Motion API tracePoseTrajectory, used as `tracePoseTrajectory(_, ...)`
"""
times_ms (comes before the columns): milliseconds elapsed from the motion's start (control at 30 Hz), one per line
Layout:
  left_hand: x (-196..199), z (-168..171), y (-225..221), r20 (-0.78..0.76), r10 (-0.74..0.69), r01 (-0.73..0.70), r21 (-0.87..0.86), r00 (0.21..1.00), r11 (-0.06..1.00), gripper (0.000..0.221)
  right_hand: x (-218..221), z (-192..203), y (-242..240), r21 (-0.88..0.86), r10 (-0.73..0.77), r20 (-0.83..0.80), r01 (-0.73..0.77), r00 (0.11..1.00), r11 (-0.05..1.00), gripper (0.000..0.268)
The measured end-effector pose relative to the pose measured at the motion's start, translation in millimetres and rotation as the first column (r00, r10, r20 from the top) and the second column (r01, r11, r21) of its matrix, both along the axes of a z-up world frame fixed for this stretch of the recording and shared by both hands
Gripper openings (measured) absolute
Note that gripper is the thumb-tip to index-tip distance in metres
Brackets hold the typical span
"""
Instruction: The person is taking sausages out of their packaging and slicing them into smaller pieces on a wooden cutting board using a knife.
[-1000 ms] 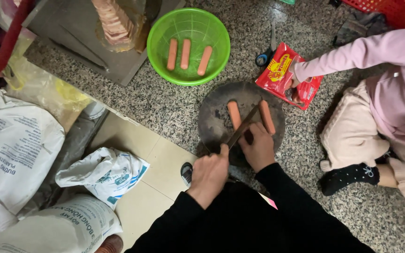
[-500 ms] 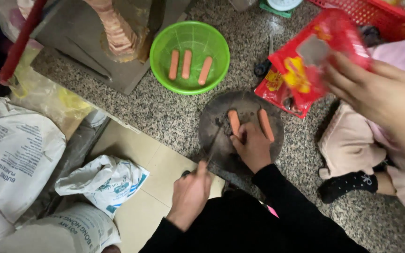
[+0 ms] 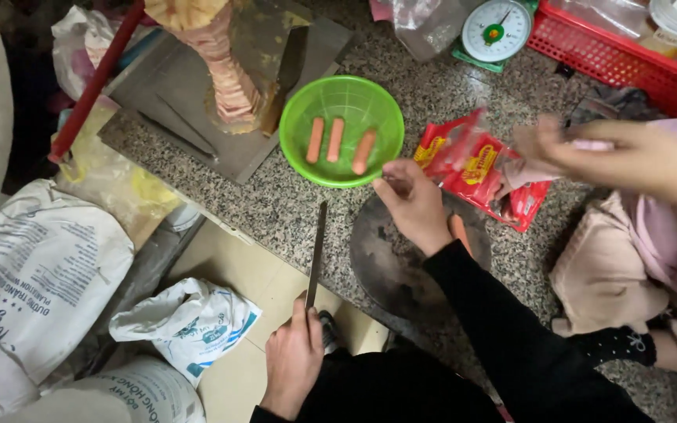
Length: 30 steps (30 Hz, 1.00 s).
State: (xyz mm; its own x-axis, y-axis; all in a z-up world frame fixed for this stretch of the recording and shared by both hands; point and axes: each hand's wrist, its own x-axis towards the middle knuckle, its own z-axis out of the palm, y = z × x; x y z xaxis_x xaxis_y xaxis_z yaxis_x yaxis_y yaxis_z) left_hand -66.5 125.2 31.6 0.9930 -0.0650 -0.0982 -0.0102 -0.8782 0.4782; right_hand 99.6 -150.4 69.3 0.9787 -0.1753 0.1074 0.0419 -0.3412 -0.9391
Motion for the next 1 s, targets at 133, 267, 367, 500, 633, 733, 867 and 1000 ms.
tracePoseTrajectory(133, -1, -7, -3, -0.086, -0.019, 0.018, -0.014, 0.996, 1.0, 0.024, -34, -19, -18, -0.135, -0.043, -0.056, 0.035, 0.997, 0.99, 0.032)
tracePoseTrajectory(267, 4, 0, -8, -0.118, -0.028, 0.025, -0.026, 0.993, 0.999, 0.028, -75, -68, -69, -0.513, -0.231, 0.107, 0.253, 0.967, 0.821, 0.038)
tracePoseTrajectory(367, 9, -5, -12, -0.082, -0.056, 0.054, -0.024, 0.995, 0.998, 0.028, -98, -107, -104, -0.641, -0.273, 0.112, 0.279, 0.956, 0.715, 0.048)
tracePoseTrajectory(500, 18, -6, -20, -0.076, -0.114, 0.113, -0.009, 0.991, 0.994, 0.029, -107, -107, -100, -0.671, -0.291, 0.01, 0.223, 0.957, 0.707, 0.059)
tracePoseTrajectory(633, 24, 5, -27, -0.075, -0.121, 0.12, -0.028, 0.99, 0.992, 0.029, -84, -88, -98, -0.646, -0.308, 0.119, 0.31, 0.944, 0.698, 0.059)
tracePoseTrajectory(733, 22, 4, -29, -0.096, -0.109, 0.106, -0.036, 0.989, 0.994, 0.031, -47, -50, -100, -0.588, -0.254, 0.184, 0.314, 0.949, 0.746, 0.057)
tracePoseTrajectory(867, 10, -3, -27, -0.078, -0.072, 0.071, -0.017, 0.994, 0.997, 0.031, 16, -33, -110, -0.445, -0.271, 0.075, 0.275, 0.96, 0.852, 0.072)
tracePoseTrajectory(1000, -1, -14, -25, -0.083, -0.033, 0.033, -0.002, 0.996, 0.999, 0.03, 65, -61, -127, -0.371, -0.202, -0.013, 0.183, 0.979, 0.911, 0.083)
